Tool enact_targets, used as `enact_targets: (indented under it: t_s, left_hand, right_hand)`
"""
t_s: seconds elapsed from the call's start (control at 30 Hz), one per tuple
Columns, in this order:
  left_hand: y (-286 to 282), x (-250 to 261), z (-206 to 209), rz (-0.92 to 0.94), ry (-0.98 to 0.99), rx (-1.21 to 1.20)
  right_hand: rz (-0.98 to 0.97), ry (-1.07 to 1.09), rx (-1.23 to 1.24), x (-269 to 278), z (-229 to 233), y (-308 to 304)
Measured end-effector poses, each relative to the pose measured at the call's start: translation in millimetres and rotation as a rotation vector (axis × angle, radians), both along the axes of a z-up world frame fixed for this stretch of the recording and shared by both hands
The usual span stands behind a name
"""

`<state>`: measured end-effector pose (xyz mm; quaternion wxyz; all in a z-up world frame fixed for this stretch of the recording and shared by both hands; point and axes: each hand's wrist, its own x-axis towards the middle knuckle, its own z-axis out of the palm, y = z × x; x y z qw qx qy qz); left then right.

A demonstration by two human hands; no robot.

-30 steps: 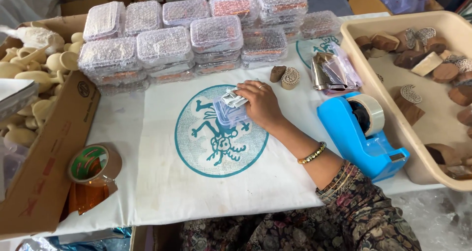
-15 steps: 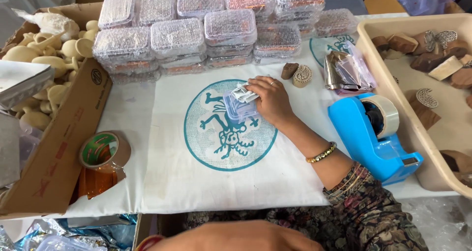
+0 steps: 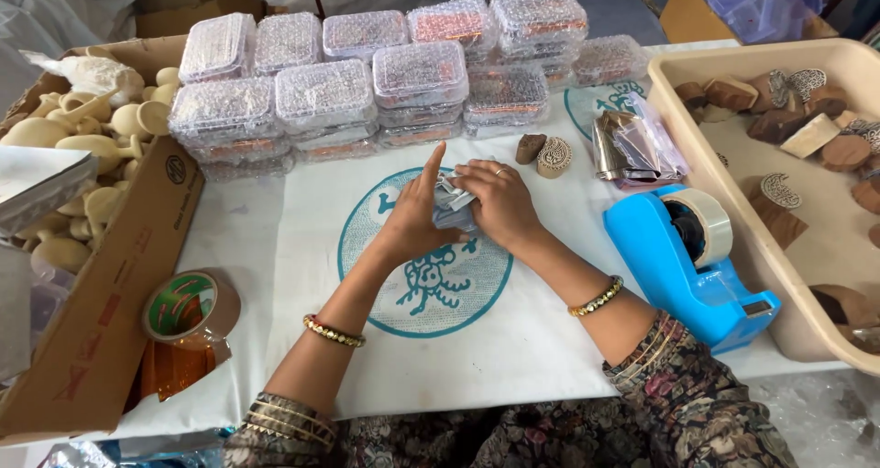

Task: The person places a small white cloth into a clear plastic container, then adds a piece of orange metallic foil and a small wooden block. They close the container and wrap it in bubble wrap.

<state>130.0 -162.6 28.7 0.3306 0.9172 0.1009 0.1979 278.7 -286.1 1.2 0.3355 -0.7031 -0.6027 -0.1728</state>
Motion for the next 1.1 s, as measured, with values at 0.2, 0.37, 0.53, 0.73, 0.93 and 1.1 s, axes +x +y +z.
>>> enact_targets:
  t_s: [0.2, 0.37, 0.53, 0.73, 0.93, 1.1]
  left_hand:
    - [8, 0, -12, -0.016, -0.104, -0.058]
    - [10, -8, -6, 0.006, 0.052, -0.160]
    - [10, -11, -3, -0.043, 0.001, -0.061]
    - [12, -9, -11, -0.013, 0.002, -0.116]
    - [6, -11, 2, 0.036, 0.071, -0.122]
    - [8, -12, -5, 0.008, -0.009, -0.107]
  right_hand:
    - [0.090, -0.040, 0.001, -22, -2, 4]
    - [0.165, -0.015, -0.029, -28, 15, 1]
    - [0.004, -0.041, -0.025, -15, 26, -6]
    - [0.056, -0.056, -0.052, -27, 20, -2]
    - [0.043, -0.030, -0.040, -14, 18, 4]
    - [-0.074, -0.070, -0.038, -12, 18, -4]
